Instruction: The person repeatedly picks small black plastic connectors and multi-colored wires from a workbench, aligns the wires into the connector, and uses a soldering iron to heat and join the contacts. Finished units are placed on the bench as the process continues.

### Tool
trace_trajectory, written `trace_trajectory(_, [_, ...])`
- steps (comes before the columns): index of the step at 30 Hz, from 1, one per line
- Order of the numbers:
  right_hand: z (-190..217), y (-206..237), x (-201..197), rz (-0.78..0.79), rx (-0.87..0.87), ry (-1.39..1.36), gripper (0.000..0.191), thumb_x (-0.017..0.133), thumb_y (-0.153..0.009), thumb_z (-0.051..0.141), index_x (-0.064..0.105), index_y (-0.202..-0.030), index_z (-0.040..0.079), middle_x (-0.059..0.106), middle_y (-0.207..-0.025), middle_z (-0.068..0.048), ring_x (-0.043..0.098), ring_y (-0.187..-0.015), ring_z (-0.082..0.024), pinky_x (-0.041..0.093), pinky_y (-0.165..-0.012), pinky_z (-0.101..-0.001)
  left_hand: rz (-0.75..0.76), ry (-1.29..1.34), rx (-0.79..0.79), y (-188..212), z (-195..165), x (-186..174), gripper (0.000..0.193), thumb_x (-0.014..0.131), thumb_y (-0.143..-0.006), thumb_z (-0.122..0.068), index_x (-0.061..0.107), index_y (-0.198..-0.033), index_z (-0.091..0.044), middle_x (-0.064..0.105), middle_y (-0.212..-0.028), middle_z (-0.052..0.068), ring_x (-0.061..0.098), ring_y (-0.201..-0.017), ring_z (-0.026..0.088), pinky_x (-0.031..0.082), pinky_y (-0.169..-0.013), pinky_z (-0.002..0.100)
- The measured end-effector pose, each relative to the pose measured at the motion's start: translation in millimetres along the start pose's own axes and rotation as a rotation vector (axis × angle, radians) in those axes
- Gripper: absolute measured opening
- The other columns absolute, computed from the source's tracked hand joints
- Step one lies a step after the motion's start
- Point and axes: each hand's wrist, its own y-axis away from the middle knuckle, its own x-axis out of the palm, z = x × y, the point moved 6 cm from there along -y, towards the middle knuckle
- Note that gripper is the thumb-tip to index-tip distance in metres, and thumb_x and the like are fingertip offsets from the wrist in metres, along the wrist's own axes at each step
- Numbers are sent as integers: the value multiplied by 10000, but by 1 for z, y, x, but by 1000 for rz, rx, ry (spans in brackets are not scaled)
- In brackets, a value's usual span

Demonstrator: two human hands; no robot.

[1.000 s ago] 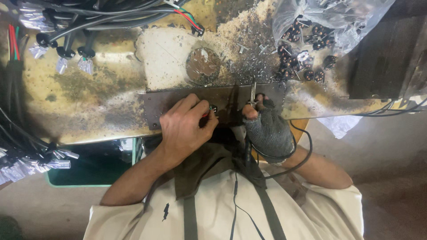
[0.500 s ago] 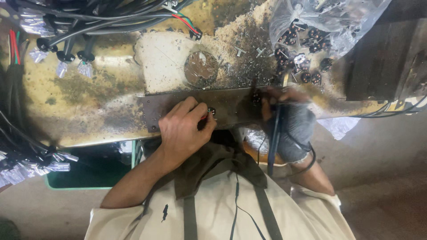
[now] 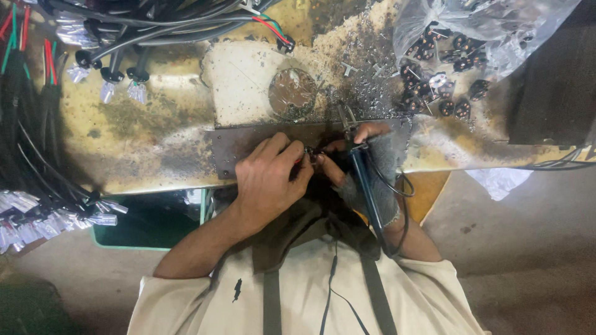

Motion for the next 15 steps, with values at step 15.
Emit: trace_trajectory(15, [-6,-2,3,-38,85,-36,530,855,-885,57,415,-1177,97,583,-866,27,542,-781,-64,452,-725,-220,300,-32,-236,-4,12,-93,205,832,-900,-292,775,-1013,-131,748,-970,33,730,-753,193,554,-633,360])
